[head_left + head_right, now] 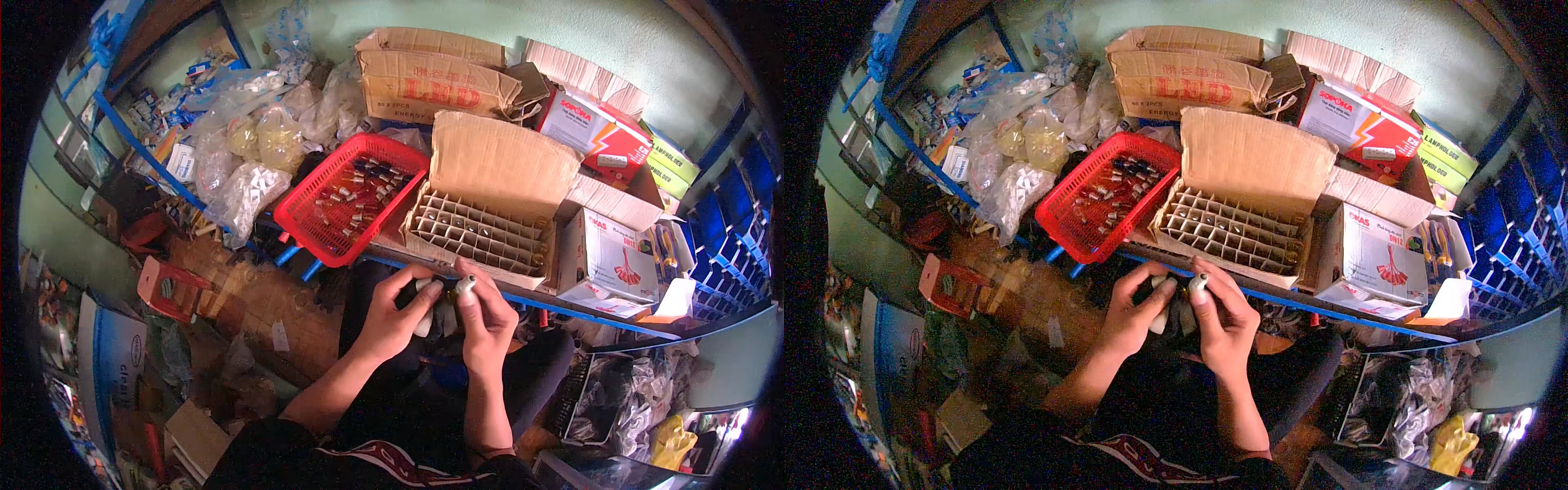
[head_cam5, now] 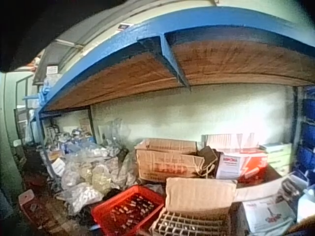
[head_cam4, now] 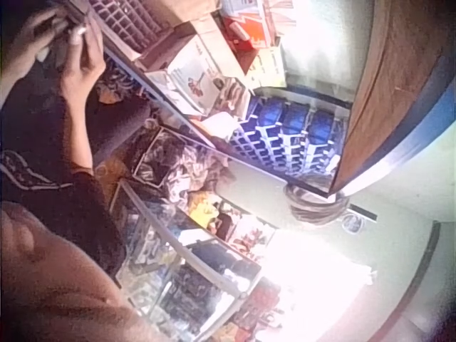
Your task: Assembling small hardware components by inserting them into a black housing while seated at a workbench in a storage area.
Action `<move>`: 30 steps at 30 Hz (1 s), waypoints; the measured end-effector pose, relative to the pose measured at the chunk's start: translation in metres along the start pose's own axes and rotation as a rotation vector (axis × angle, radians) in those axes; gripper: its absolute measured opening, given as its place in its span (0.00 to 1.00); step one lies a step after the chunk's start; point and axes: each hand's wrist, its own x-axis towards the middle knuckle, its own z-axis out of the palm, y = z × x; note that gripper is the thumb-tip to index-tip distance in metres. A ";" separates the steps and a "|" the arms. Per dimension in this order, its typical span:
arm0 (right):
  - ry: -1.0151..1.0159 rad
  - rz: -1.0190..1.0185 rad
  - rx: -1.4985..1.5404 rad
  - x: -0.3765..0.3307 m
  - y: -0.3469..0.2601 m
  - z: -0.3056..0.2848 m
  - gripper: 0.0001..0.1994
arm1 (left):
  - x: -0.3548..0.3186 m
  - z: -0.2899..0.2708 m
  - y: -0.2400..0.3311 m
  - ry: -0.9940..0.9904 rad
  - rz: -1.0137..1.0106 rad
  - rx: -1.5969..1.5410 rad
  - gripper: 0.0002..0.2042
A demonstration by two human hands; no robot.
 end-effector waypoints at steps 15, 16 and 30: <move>0.030 -0.066 -0.168 -0.011 -0.027 -0.005 0.14 | 0.019 0.011 0.018 0.167 0.146 0.057 0.19; 0.031 -0.038 -0.204 -0.009 -0.027 0.000 0.16 | 0.016 0.011 0.016 0.166 0.144 0.058 0.19; -0.012 -0.061 -0.431 0.002 -0.005 0.000 0.17 | 0.004 -0.019 0.021 -0.359 0.206 0.219 0.22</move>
